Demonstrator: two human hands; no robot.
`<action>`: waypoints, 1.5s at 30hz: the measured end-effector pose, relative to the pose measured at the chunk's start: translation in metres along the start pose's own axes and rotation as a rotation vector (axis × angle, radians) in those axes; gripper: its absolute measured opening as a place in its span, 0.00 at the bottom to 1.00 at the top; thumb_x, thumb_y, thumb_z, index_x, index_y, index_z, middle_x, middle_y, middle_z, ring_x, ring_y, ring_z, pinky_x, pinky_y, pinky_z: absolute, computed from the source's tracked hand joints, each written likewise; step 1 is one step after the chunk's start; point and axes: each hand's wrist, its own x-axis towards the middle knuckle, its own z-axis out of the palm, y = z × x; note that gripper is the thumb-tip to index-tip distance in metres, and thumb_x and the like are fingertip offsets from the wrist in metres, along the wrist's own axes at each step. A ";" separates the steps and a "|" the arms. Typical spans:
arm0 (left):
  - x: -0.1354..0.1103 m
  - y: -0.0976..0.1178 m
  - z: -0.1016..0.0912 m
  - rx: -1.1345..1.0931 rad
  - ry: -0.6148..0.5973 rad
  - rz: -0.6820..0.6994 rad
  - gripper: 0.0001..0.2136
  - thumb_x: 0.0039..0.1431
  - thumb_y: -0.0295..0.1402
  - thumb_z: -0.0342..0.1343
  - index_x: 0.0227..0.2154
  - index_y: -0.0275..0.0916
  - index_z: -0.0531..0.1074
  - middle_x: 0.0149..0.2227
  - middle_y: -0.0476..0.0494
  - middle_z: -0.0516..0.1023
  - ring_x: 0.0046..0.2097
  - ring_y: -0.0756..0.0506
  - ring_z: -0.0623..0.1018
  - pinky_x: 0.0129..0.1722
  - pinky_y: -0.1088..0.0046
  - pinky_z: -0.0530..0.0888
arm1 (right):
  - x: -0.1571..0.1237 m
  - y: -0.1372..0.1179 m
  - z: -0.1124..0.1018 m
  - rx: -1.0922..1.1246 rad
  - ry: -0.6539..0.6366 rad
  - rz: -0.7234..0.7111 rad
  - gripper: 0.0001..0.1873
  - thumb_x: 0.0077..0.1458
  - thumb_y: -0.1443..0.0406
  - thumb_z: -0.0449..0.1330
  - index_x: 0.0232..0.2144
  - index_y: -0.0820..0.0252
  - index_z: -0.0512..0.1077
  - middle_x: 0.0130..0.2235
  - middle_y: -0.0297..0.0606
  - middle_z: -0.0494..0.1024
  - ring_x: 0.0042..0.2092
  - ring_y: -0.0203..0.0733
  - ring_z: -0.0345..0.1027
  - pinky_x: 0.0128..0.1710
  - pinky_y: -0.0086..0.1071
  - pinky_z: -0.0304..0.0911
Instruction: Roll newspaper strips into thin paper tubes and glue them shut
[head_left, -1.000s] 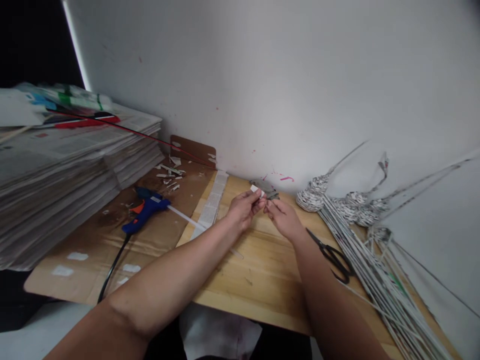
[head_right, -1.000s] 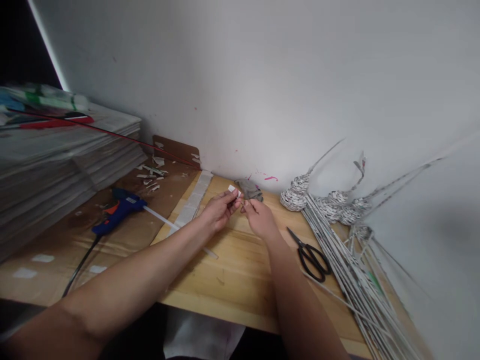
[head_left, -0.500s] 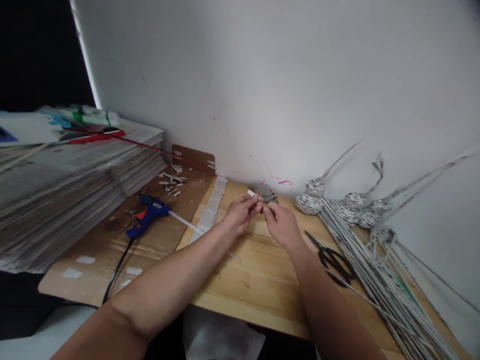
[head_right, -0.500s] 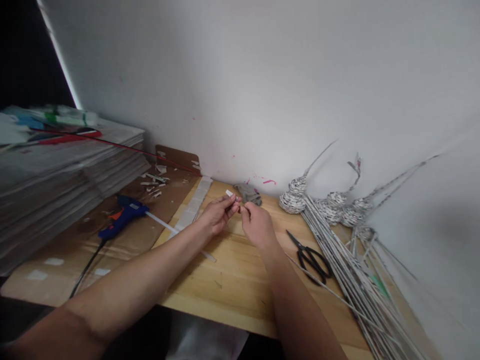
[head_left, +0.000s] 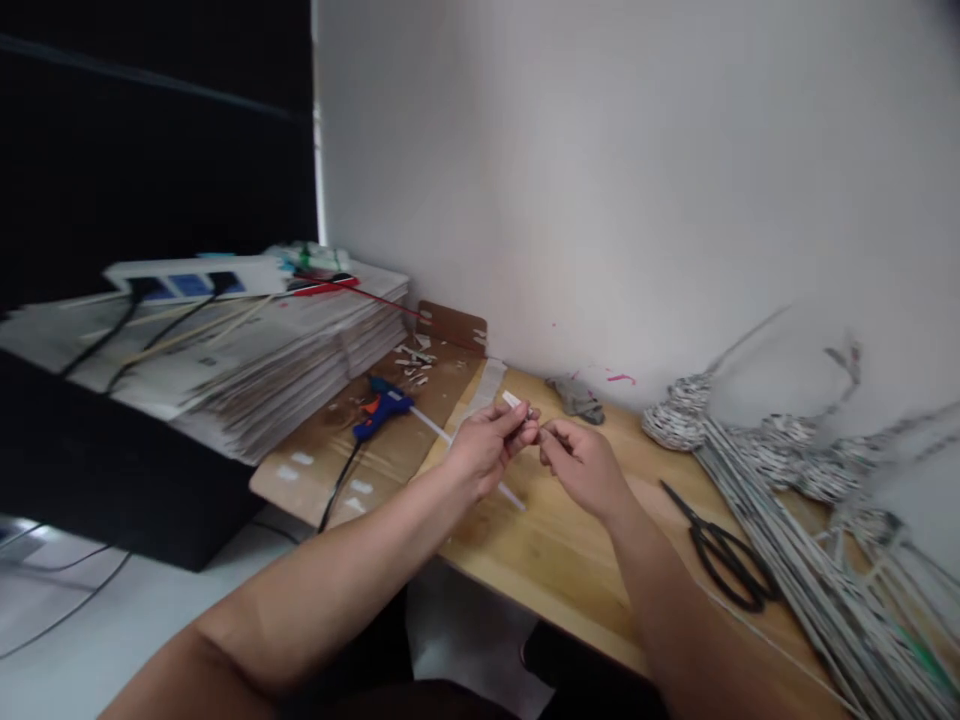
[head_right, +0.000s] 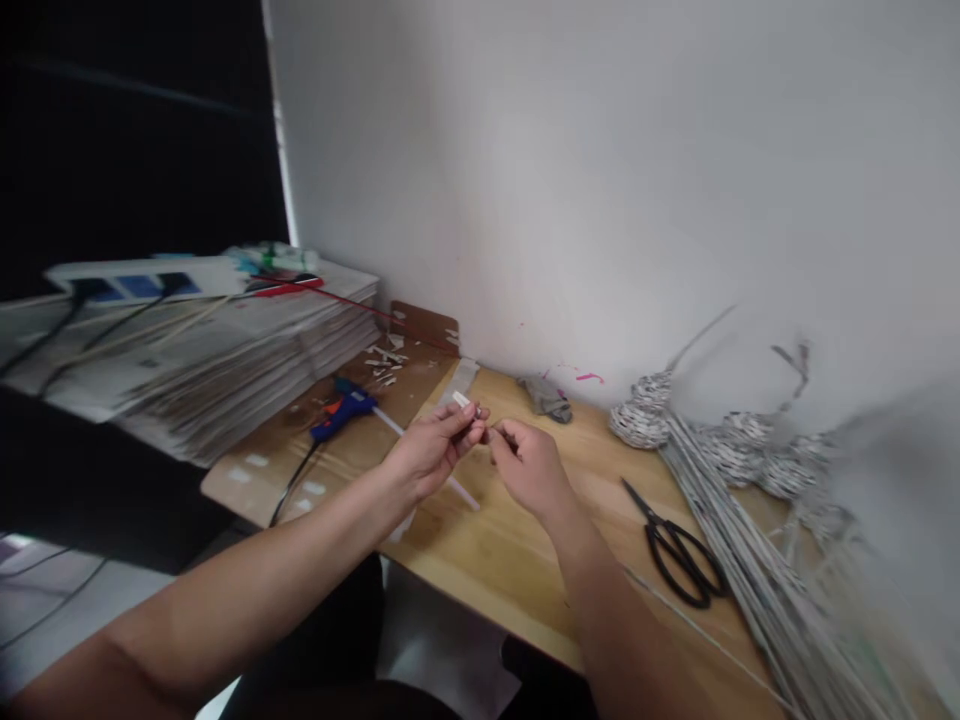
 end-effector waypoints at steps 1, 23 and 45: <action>-0.010 0.006 -0.008 -0.001 0.009 0.013 0.06 0.60 0.20 0.57 0.28 0.28 0.75 0.30 0.42 0.79 0.27 0.55 0.77 0.30 0.84 0.78 | -0.002 -0.006 0.007 0.063 -0.058 0.016 0.18 0.62 0.56 0.54 0.25 0.60 0.69 0.22 0.31 0.70 0.24 0.33 0.60 0.26 0.28 0.54; -0.169 0.086 -0.156 0.002 0.341 0.161 0.03 0.57 0.21 0.60 0.30 0.30 0.78 0.32 0.39 0.80 0.35 0.48 0.82 0.33 0.80 0.80 | 0.113 -0.103 0.215 -0.100 -0.320 0.586 0.21 0.50 0.47 0.64 0.23 0.59 0.70 0.16 0.36 0.70 0.17 0.39 0.66 0.13 0.26 0.56; -0.165 0.086 -0.143 0.063 0.261 0.150 0.08 0.50 0.20 0.65 0.35 0.29 0.78 0.34 0.36 0.82 0.36 0.47 0.82 0.36 0.79 0.79 | -0.032 -0.107 0.088 1.099 -0.538 0.405 0.19 0.52 0.67 0.61 0.48 0.57 0.71 0.28 0.31 0.72 0.20 0.27 0.55 0.19 0.25 0.48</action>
